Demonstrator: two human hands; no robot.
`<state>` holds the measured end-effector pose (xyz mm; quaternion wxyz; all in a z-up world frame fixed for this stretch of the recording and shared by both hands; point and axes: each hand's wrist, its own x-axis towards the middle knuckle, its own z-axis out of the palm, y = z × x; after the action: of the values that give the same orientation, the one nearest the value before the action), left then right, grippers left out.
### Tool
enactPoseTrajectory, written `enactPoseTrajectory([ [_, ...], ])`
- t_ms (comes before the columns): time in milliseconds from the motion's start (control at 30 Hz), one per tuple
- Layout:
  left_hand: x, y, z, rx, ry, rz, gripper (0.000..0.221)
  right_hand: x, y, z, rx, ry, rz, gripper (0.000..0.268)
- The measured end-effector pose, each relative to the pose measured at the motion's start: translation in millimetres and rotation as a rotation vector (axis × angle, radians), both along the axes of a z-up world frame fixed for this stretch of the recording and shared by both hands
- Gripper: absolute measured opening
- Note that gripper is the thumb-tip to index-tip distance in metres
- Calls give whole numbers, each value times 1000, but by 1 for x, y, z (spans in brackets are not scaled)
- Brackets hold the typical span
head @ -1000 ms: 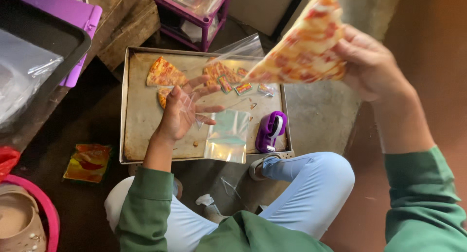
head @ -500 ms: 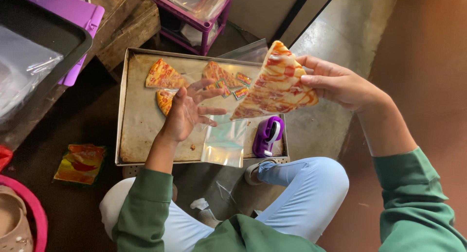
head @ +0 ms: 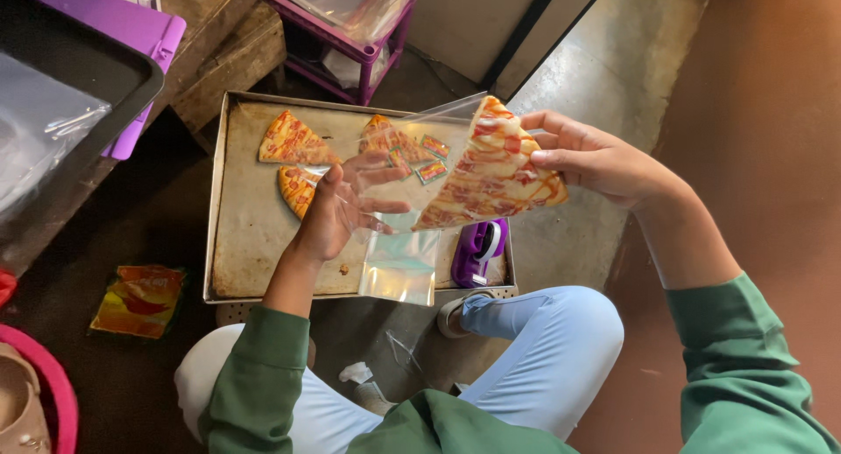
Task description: The person places slices of pizza into individual plastic bags and seals them with a piece of tape from a dispenser.
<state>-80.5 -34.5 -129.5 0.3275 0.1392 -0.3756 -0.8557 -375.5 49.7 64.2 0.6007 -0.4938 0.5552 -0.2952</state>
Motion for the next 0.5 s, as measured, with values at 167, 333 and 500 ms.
enactPoseTrajectory([
  [167,-1,1,0,22,15,-10,75,-7,4,2,-11,-15,9,41],
  [333,-2,4,2,-18,34,-29,74,-6,3,-6,2,-21,9,37],
  [500,-5,3,5,-25,22,-43,72,-7,1,-11,-26,31,-54,41],
])
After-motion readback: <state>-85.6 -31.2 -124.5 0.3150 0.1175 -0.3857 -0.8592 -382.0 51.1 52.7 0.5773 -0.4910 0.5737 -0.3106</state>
